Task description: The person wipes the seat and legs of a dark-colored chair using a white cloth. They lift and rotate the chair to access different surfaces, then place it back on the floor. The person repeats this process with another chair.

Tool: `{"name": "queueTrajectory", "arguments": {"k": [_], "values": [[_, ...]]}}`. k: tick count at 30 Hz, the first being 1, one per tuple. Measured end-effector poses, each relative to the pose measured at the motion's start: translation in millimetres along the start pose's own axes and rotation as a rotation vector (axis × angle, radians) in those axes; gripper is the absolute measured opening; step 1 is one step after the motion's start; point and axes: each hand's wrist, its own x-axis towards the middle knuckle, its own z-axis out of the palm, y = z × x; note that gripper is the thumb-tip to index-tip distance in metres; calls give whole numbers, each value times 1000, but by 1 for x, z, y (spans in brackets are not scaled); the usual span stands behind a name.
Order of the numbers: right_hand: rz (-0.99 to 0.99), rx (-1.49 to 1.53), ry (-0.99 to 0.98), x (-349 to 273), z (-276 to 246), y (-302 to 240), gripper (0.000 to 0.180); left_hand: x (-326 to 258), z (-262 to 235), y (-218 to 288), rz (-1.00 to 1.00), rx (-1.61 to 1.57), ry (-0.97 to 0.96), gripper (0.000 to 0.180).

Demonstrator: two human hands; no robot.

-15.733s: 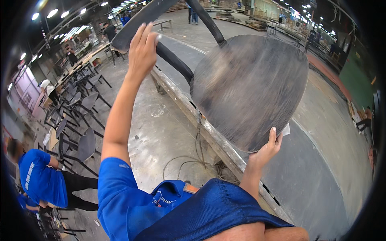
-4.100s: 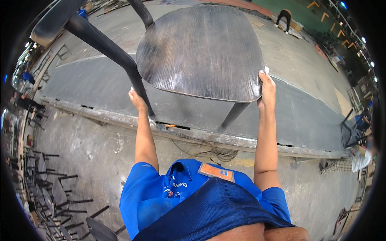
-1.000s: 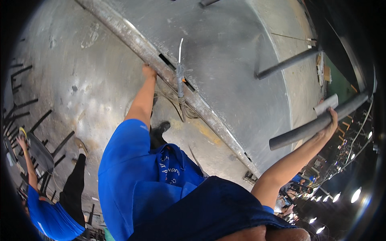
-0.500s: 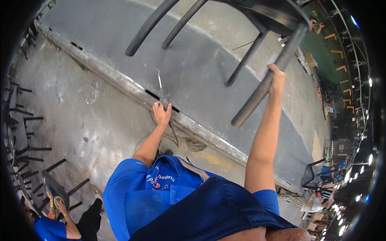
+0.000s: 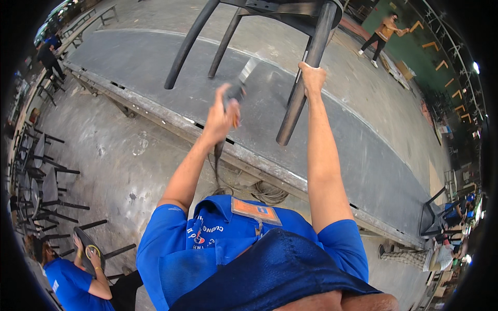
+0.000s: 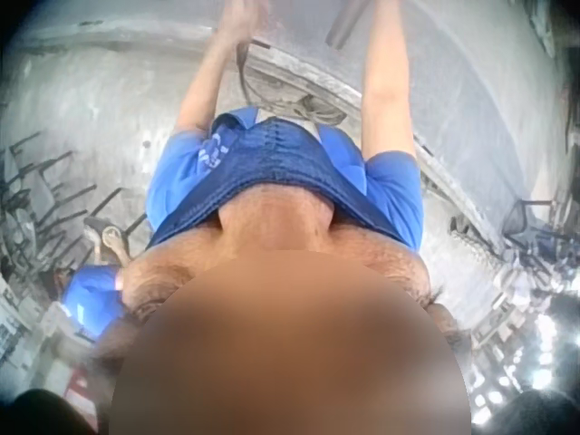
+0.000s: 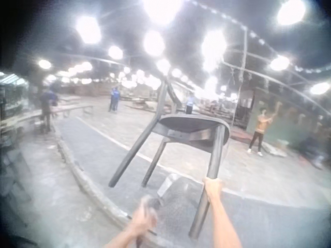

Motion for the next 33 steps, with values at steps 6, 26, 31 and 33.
{"name": "queueTrajectory", "arguments": {"k": [6, 26, 31, 33], "values": [[-29, 44, 2, -5, 5, -1, 27, 78, 8, 82, 78, 323, -255, 48], [-65, -68, 14, -9, 27, 21, 43, 16, -173, -14, -417, 179, -242, 46], [-84, -95, 17, -7, 28, 18, 42, -11, -136, 7, -458, 330, -106, 45], [-146, -134, 73, -9, 31, 17, 42, -13, -125, 17, -417, 256, -247, 43]]}}
